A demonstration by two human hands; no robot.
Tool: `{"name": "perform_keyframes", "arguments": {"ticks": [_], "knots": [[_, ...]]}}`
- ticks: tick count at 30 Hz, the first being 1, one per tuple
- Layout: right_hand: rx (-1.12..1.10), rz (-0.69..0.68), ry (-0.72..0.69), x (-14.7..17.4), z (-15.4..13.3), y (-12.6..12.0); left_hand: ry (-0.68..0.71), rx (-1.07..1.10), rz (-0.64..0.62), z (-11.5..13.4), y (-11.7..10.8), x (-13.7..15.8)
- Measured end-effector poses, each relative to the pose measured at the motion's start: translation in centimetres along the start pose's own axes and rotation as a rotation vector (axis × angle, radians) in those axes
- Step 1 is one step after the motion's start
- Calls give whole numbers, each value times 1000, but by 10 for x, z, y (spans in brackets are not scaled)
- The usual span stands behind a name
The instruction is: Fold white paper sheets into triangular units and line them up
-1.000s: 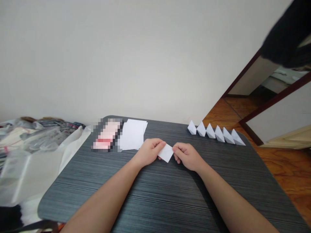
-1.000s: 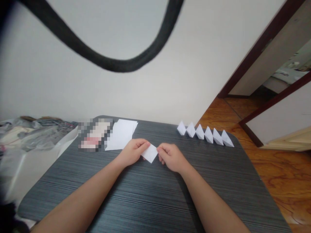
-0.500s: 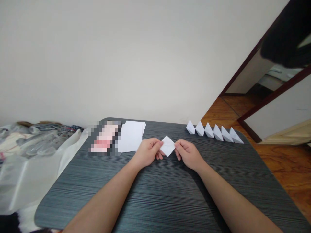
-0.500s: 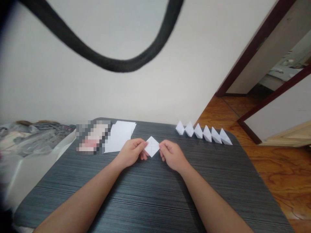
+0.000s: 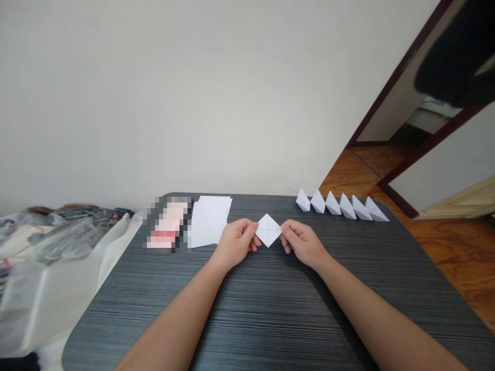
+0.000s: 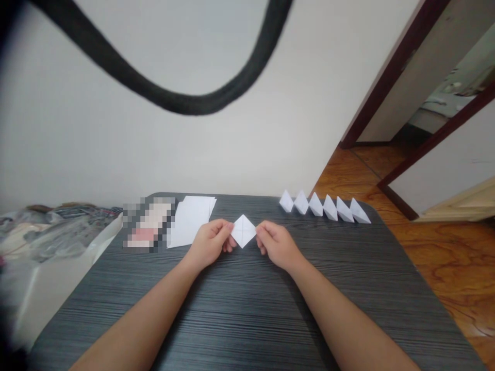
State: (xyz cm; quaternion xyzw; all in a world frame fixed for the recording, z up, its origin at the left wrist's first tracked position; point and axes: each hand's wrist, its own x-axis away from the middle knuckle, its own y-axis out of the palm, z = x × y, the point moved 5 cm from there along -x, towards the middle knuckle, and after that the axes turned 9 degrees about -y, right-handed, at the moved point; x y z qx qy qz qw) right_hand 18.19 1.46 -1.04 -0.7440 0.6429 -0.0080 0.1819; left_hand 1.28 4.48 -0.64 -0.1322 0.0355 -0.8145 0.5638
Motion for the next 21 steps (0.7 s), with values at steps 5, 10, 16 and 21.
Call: {"name": "perform_keyframes", "arguments": {"ticks": [5,10,16,21], "knots": [[8,-14,12,0,-1,1,-3,-25,-17,2,1,1],[-2,-23,19,1,-3,1,-4,-15,-36,5,2,3],[-190,11,-13,0,3,3,-9,-39,-32,7,1,4],[-77,-25,-207,-2,-9,2,10,-134,-106,8,6,5]]}}
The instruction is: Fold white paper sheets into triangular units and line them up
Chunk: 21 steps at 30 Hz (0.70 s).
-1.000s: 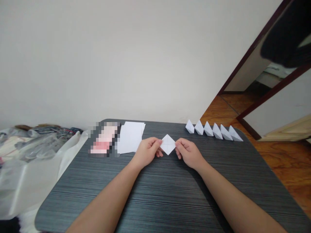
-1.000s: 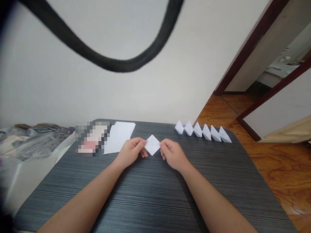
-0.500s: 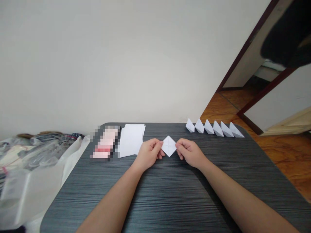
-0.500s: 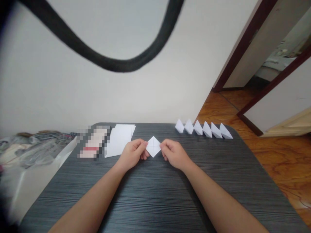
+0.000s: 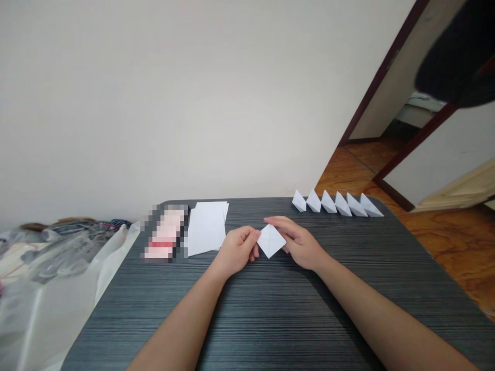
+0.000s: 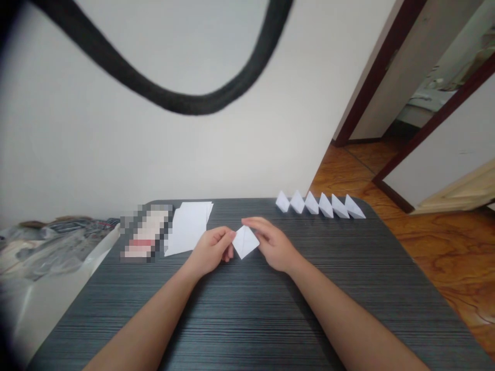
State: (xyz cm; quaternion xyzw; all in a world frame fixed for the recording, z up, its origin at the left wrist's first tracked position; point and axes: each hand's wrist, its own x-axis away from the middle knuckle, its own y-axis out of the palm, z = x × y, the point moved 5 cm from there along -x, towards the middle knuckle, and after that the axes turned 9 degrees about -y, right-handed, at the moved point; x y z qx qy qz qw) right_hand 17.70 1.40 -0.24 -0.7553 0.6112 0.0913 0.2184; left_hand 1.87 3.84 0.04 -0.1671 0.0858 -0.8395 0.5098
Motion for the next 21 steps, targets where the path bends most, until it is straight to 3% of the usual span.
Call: {"name": "perform_keyframes", "arguments": {"ticks": [5,12,17,21], "knots": [[75,-32,-110,-3,-11,-1,42,-88,-89,3,7,1],[170,-2,-2,-2,-4,-3,40,2,-128,-3,7,-2],[156,-107,53,-1,-1,4,8,242,-168,-8,5,-5],[125,-89,113,2,7,6,23,181,-185,-4,6,-2]]}}
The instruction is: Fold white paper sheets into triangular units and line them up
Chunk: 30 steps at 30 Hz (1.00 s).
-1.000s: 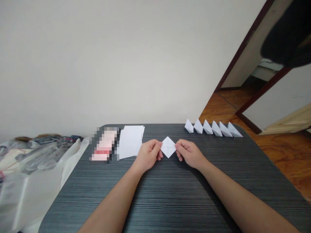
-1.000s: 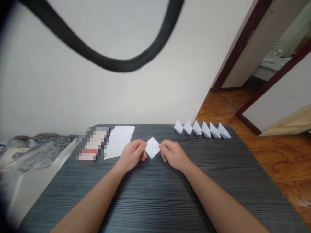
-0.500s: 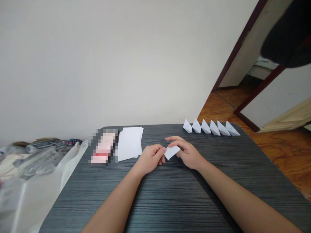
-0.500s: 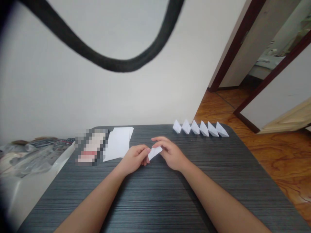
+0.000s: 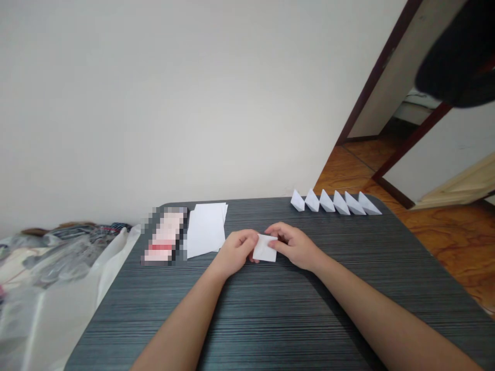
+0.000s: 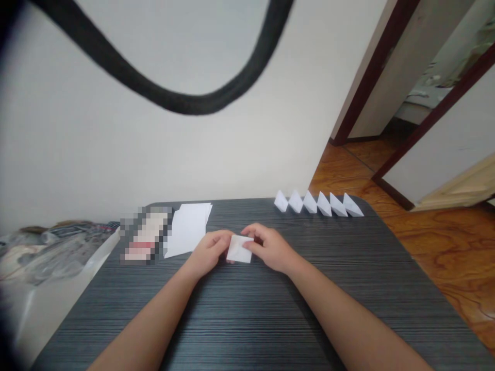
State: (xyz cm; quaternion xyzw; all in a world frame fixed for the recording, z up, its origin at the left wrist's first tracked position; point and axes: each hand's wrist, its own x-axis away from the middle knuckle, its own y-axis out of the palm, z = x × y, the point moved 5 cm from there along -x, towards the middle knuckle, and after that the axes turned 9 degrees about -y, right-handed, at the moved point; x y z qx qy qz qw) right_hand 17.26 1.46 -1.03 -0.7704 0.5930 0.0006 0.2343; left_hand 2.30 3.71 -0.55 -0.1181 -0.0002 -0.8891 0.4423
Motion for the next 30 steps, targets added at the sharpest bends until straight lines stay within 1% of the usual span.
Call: {"name": "perform_keyframes", "arguments": {"ticks": [3,7,10,13,16,18,21,24,26,30], "knots": [[-15,28,20,1,6,0,-45,-3,17,-1,1,0],[-59,50,15,2,8,-1,-19,52,78,-1,-3,-1],[-38,38,-1,1,4,-1,-21,32,54,-4,-2,-1],[51,56,-71,-1,-6,-5,-35,-38,13,-6,1,0],[142,5,-160,-4,-15,-5,-43,-103,-12,-3,4,1],[168,-29,-182,-5,-17,-3,-45,-126,-20,-2,4,2],[105,-20,-113,-3,-11,-2,-48,-109,-17,-2,3,0],[2,-22,-23,-1,-3,2,-54,-88,27,-6,0,-2],[-30,-35,1,0,0,4,-51,-79,42,-8,0,-3],[-66,-33,27,1,2,5,-50,-54,22,-7,1,-3]]}}
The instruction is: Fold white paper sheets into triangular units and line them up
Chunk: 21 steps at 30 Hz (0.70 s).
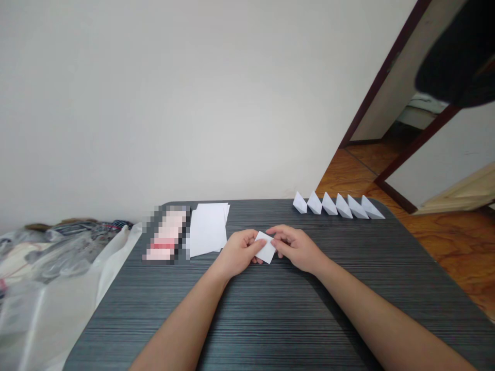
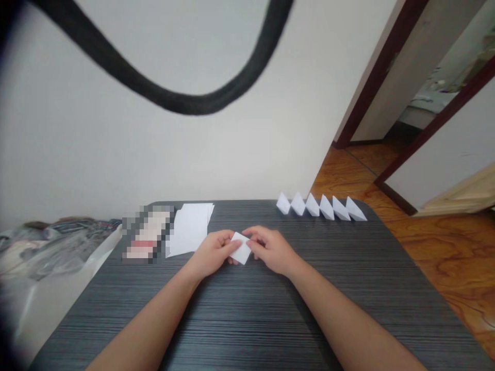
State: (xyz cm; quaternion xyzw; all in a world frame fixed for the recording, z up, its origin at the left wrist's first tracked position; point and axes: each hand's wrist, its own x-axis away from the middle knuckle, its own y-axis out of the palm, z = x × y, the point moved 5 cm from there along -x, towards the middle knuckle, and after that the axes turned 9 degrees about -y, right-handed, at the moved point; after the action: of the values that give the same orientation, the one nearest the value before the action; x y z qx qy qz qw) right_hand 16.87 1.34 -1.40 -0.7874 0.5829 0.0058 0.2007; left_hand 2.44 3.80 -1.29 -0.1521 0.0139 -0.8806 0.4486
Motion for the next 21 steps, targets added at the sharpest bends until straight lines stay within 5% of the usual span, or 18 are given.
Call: {"name": "perform_keyframes", "arguments": {"ticks": [11,21], "knots": [[88,-19,-247,-2,-19,-5,1,94,47,1,-7,0],[214,-67,-279,-2,-18,-4,9,73,8,3,-3,0]]}}
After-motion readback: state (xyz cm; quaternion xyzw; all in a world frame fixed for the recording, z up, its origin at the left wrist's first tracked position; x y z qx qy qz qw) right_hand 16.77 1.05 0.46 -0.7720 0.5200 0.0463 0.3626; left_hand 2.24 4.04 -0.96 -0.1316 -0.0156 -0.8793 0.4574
